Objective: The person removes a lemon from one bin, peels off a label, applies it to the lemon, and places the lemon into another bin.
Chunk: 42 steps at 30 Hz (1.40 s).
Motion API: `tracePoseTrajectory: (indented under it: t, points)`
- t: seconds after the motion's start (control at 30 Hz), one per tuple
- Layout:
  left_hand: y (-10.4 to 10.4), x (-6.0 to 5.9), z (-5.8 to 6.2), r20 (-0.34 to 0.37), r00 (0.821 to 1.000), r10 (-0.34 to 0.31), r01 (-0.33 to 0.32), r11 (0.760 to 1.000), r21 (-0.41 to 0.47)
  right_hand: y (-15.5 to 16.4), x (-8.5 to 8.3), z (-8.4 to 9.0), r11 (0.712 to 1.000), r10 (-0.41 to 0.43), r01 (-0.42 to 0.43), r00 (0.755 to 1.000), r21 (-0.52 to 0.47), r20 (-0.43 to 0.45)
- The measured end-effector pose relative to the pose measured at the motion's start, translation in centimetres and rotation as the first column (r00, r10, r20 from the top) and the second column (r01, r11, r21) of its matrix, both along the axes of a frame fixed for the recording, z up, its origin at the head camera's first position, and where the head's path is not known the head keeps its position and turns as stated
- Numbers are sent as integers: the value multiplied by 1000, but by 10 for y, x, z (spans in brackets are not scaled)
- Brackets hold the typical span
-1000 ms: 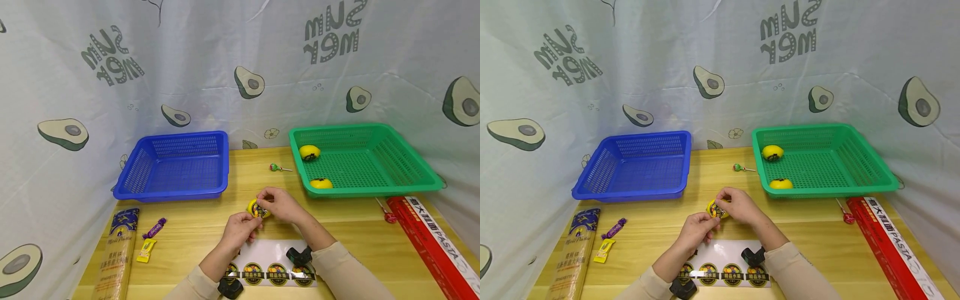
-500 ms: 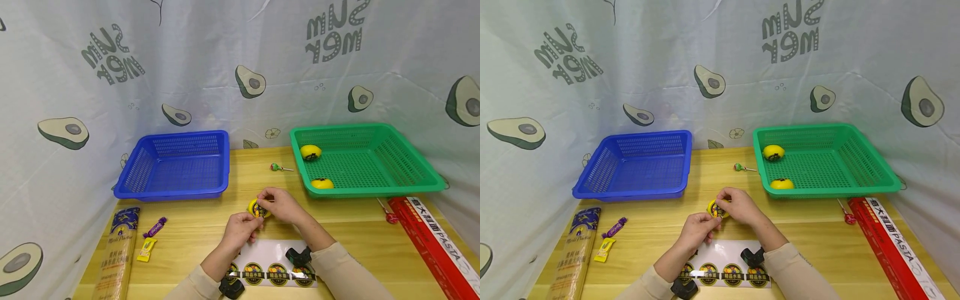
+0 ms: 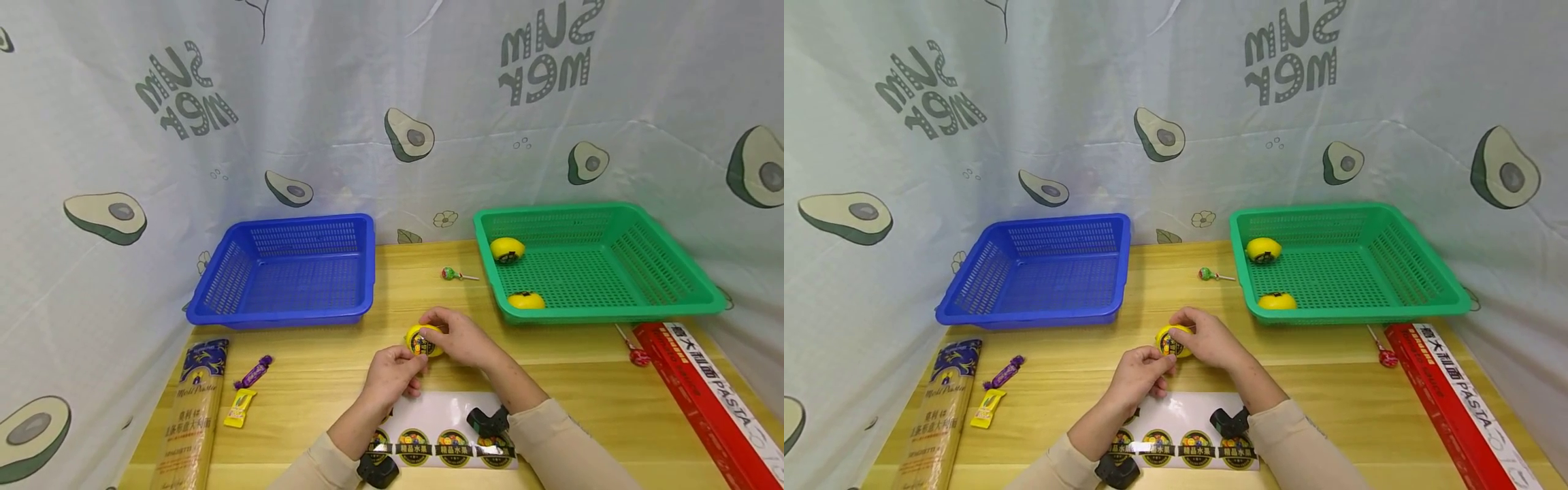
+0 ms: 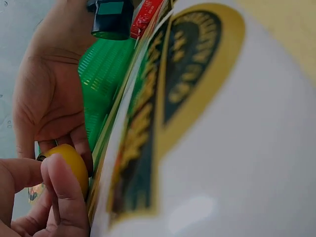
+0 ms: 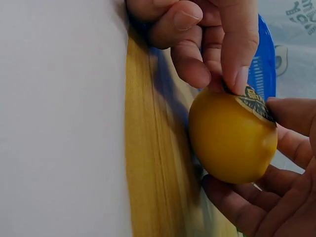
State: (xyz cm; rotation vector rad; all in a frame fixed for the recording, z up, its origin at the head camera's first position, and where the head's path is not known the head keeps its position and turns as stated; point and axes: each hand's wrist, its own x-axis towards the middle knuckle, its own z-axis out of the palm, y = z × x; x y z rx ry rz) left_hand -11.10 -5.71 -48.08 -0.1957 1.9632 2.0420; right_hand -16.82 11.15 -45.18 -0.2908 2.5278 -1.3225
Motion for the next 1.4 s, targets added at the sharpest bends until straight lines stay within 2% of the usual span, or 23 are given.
tracePoseTrajectory:
  t: [0.13, 0.3, 0.5, 0.67, 0.77, 0.87, 0.97, 1.07, 1.17, 1.4]
  points:
    - [-1, 0, 4, -40, 999, 25, -25, 1000, 4, 4, 3, 1, 996, -43, 46, 999, -83, 30]
    - [-4, 1, 18, -171, 985, 36, -40, 999, -20, 8, 11, 10, 969, -87, 97, 995, -226, 52]
    - [-11, -2, 47, -281, 960, -5, 15, 999, 35, 9, 23, 28, 906, -70, 102, 993, -412, 92]
    - [-12, -5, 63, -280, 956, -90, 91, 996, -7, 3, 38, 39, 843, -122, 141, 990, -519, 70]
    - [-10, -4, 64, -268, 956, -121, 110, 992, -58, -5, 47, 41, 817, -139, 144, 989, -558, 51]
    - [-7, -4, 63, -297, 950, -99, 78, 994, -82, -14, 53, 41, 793, -141, 151, 988, -591, 64]
    - [-8, -4, 61, -340, 938, -67, 34, 994, -102, -21, 56, 39, 772, -145, 176, 984, -611, 101]
    - [-10, -2, 61, -379, 923, -68, 26, 993, -117, -26, 58, 34, 756, -123, 182, 983, -629, 136]
    - [-11, -1, 60, -409, 909, -79, 40, 994, -104, -29, 60, 29, 752, -120, 182, 983, -633, 141]
    - [-12, -3, 55, -436, 899, -46, 23, 998, -56, -35, 60, 22, 786, -183, 163, 983, -596, 28]
